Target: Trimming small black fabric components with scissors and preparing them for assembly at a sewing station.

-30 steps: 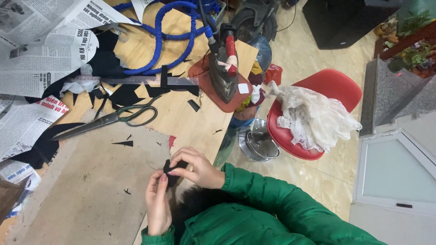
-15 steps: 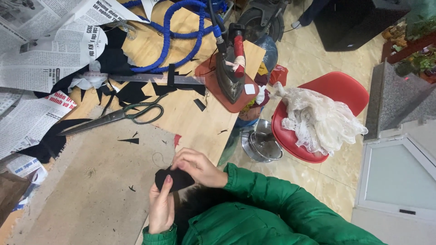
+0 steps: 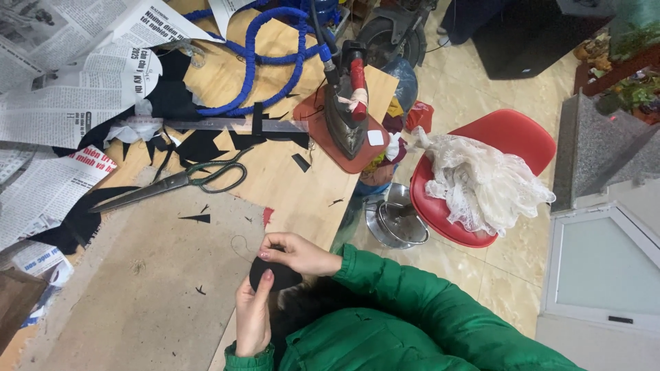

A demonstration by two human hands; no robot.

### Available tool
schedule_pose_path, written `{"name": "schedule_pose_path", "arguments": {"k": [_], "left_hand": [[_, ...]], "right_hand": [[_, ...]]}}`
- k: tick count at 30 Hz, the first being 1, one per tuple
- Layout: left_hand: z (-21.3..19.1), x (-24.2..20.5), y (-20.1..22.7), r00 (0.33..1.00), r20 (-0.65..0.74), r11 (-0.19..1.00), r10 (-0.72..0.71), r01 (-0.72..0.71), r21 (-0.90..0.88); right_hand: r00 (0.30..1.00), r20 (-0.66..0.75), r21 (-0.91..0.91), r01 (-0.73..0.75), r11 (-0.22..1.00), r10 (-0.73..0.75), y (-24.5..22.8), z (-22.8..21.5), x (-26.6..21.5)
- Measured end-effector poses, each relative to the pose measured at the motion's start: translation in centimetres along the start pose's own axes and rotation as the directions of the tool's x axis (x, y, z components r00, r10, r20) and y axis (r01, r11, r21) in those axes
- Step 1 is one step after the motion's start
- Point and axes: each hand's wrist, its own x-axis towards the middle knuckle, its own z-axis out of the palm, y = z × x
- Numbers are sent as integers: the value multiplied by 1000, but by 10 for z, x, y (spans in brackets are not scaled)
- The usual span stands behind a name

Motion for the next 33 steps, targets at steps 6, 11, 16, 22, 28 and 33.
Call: {"name": "schedule_pose_path", "arguments": {"k": [6, 11, 16, 22, 28, 33], "left_hand": [[13, -6, 11, 995, -27, 995, -100, 100, 5], [20, -3, 26, 997, -5, 994, -81, 81, 66], [7, 8, 32, 995, 95, 1000, -15, 16, -12], [13, -1, 47, 983, 175, 949, 47, 11, -315], [4, -10, 61, 960, 260, 881, 108, 28, -472], [-11, 2, 46, 974, 185, 874, 132, -27, -484]], "right_hand": [[989, -119, -127, 68, 990, -83, -22, 13, -6], [978, -164, -195, 96, 976, -129, -24, 6, 0], [978, -171, -213, 81, 974, -119, -1, -4, 18], [992, -98, -112, 70, 991, -81, -11, -7, 42], [999, -20, -84, 44, 996, -46, -13, 2, 63], [1000, -17, -79, -24, 997, 23, -31, 24, 67]]}}
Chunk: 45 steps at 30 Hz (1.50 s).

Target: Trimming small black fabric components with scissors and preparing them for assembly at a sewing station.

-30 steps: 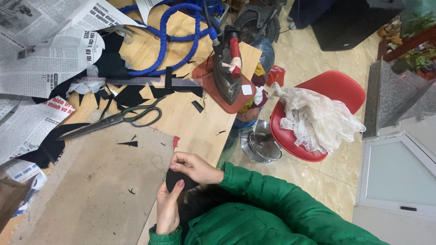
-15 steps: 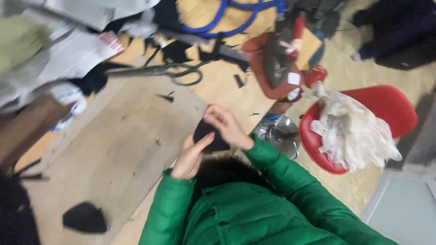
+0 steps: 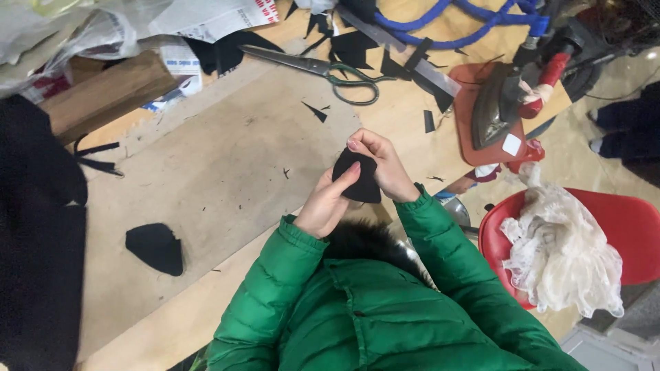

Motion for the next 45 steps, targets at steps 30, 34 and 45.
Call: {"name": "schedule_pose_path", "arguments": {"k": [30, 34, 45], "left_hand": [[-37, 11, -7, 626, 64, 367, 778, -535, 761], [-24, -1, 17, 623, 316, -35, 716, -420, 907], [-41, 0, 18, 723, 178, 207, 667, -410, 888]], "right_hand": [[840, -141, -489, 401, 775, -524, -13, 13, -27], [867, -57, -551, 385, 740, -494, -21, 21, -29], [961, -105, -113, 245, 963, -257, -8, 20, -27]]}}
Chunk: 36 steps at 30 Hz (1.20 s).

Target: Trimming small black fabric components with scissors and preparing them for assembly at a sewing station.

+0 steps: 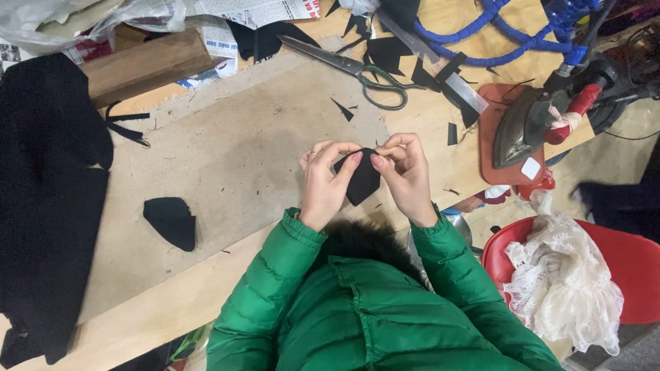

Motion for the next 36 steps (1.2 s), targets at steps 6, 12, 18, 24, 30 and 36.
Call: {"name": "schedule_pose_path", "arguments": {"k": [6, 12, 18, 24, 30, 36], "left_hand": [[-6, 2, 4, 986, 23, 986, 166, -166, -5], [-6, 2, 6, 970, -14, 969, 243, -242, 52], [-8, 2, 7, 978, -27, 977, 208, -206, 58], [-16, -5, 6, 986, -57, 962, -156, 138, -237], [-14, -12, -4, 993, 28, 943, -119, 122, -311], [-12, -18, -28, 994, 93, 975, -47, 66, -210]], "right_hand": [[988, 94, -201, 141, 969, -124, -29, 1, 0], [969, 111, -255, 243, 936, -222, -34, 3, -2], [963, 104, -264, 268, 927, -249, -26, 6, 0], [860, 332, -454, 505, 734, -387, -21, 29, -5], [917, 220, -417, 398, 817, -334, 8, 26, -4], [993, 119, -286, 59, 956, -26, 36, 18, 3]]}}
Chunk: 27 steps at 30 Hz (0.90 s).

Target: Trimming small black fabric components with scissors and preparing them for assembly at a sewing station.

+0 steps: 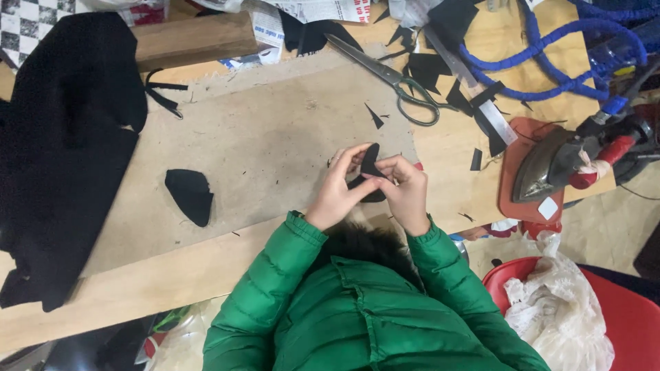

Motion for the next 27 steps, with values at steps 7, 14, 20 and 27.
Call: {"name": "schedule_pose_path", "arguments": {"k": [7, 14, 20, 27], "left_hand": [[-14, -4, -20, 1000, 2, 998, -1, 1, -65], [-17, -4, -44, 997, -28, 997, -77, 76, -27], [-19, -2, -64, 952, -182, 961, -246, 215, -171], [-23, 0, -36, 860, 171, 311, -482, 350, -884]], "right_hand": [[927, 333, 83, -212, 974, 173, -42, -4, 11], [908, 400, 291, -256, 922, 126, -22, -1, 8], [949, 316, -109, 44, 993, -7, -22, 1, 16], [968, 181, -339, 226, 913, -172, -25, 12, 33]]}}
